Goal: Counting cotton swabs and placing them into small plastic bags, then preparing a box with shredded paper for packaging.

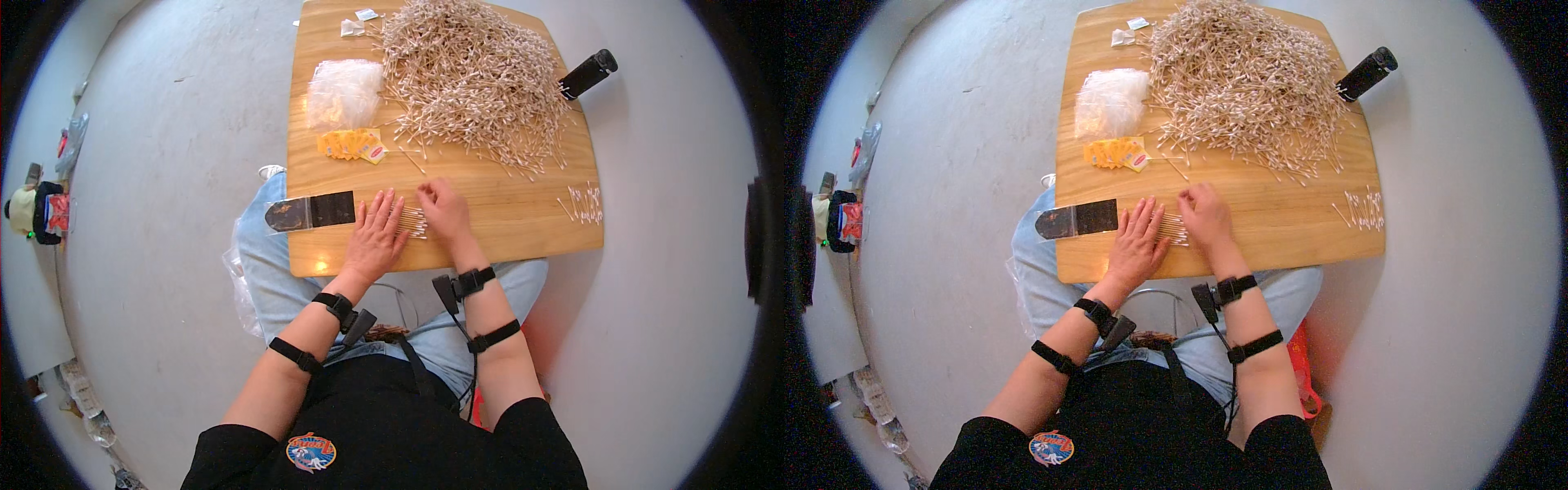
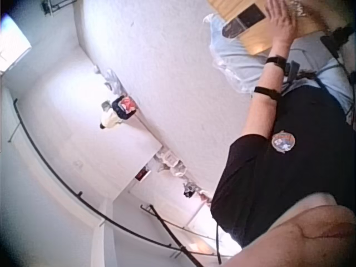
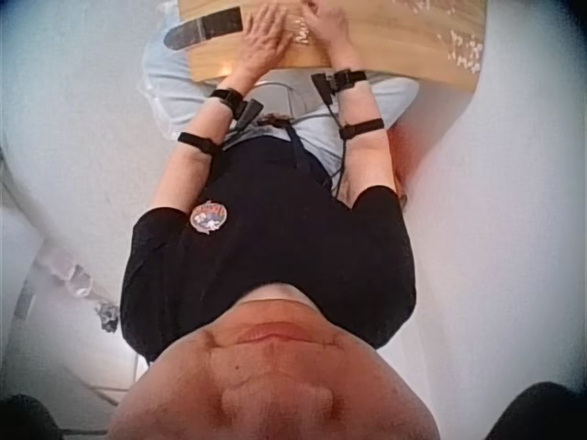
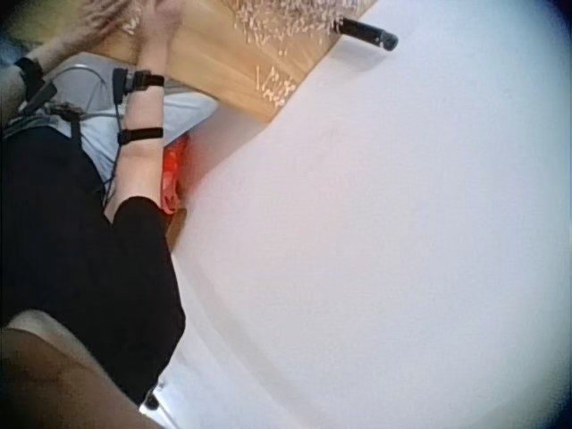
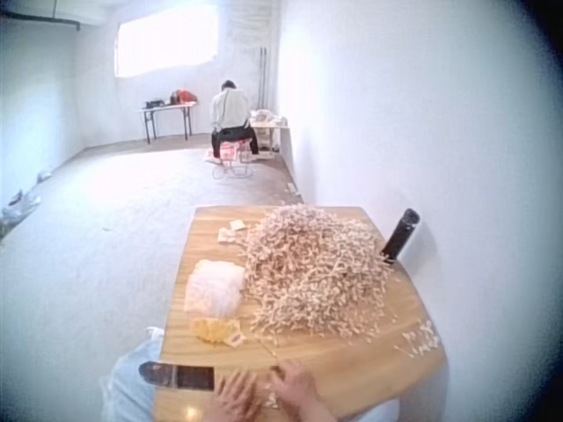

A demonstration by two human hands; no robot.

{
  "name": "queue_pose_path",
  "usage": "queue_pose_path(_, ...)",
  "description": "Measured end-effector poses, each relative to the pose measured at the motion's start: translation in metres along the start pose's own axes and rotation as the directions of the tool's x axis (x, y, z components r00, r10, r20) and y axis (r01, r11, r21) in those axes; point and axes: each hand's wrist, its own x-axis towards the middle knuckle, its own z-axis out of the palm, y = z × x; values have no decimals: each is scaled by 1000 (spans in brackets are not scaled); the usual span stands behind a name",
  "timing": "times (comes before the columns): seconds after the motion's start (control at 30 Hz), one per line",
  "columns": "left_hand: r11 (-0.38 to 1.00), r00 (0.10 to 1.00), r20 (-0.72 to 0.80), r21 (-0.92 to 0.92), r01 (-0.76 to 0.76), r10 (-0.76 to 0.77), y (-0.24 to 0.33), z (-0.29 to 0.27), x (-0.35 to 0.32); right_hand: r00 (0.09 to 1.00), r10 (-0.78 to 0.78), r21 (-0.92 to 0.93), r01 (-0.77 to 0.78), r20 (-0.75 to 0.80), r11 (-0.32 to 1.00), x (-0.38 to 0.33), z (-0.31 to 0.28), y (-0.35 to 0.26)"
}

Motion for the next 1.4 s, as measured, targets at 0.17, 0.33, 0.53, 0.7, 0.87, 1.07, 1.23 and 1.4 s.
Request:
queue_pose_path(0.17, 1000, 1000, 22, 19, -4, 4, 3, 0, 0, 982, -28, -160, -2, -189, 987, 37, 13, 7)
queue_pose_path(0.33, 997, 1000, -7, -80, 5, -5, 2, 1, 0, 997, -4, -209, -11, -74, 978, 38, 10, 14)
queue_pose_path(0.53, 996, 999, -39, -89, 10, -13, -2, 2, -1, 986, -69, -239, 31, -154, 970, -7, -3, 15)
queue_pose_path(0.7, 996, 999, -32, -88, 11, -14, -1, 2, 0, 995, -103, -145, 102, 4, 984, -16, -9, 2)
queue_pose_path(0.87, 998, 998, -62, -59, 1, -5, 2, 2, 0, 985, -158, -127, 166, 64, 978, -13, -9, 9)
queue_pose_path(1.07, 999, 1000, -16, -32, 13, -14, 0, 6, 0, 998, -64, -184, 63, 0, 981, -19, -13, 16)
queue_pose_path(1.23, 991, 998, -57, -130, -14, 6, -3, 1, -3, 982, -189, -174, 185, -8, 967, -13, -8, 5)
queue_pose_path(1.4, 874, 986, -133, -485, 20, -96, -9, 7, -5, 998, -12, 38, 14, -55, 999, -23, -7, 1)
